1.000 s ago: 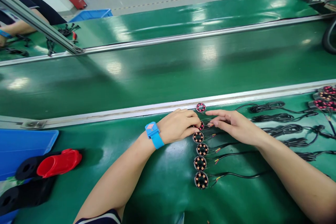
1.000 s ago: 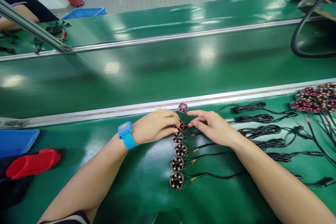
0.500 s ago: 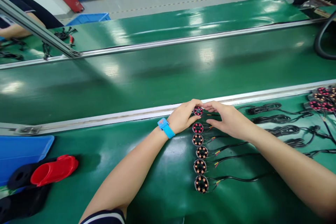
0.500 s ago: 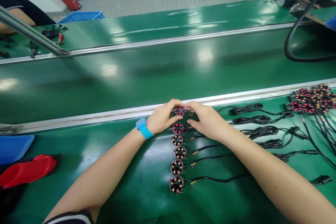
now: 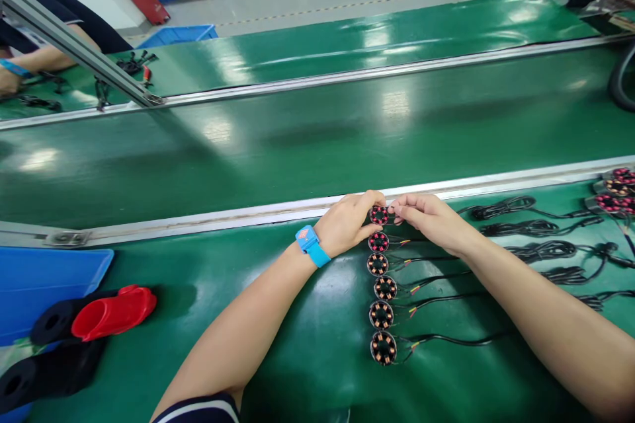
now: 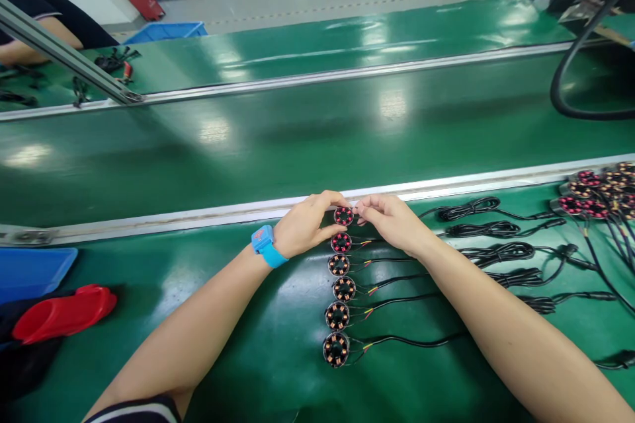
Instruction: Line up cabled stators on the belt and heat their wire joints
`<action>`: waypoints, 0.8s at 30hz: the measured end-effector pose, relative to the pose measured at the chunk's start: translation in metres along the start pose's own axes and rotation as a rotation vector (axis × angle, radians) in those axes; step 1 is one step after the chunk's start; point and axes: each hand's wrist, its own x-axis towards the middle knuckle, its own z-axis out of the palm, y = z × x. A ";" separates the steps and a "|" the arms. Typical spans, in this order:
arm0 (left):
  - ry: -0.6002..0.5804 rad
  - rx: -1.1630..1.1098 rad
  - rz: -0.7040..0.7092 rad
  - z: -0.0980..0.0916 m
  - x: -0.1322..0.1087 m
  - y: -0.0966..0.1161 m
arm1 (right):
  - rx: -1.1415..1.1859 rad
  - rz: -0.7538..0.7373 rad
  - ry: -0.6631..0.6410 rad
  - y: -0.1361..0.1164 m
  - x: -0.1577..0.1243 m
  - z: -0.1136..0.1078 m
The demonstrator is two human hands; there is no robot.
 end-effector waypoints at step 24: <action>-0.174 -0.048 0.006 -0.020 -0.010 0.007 | -0.970 -0.050 0.329 -0.017 -0.126 -0.135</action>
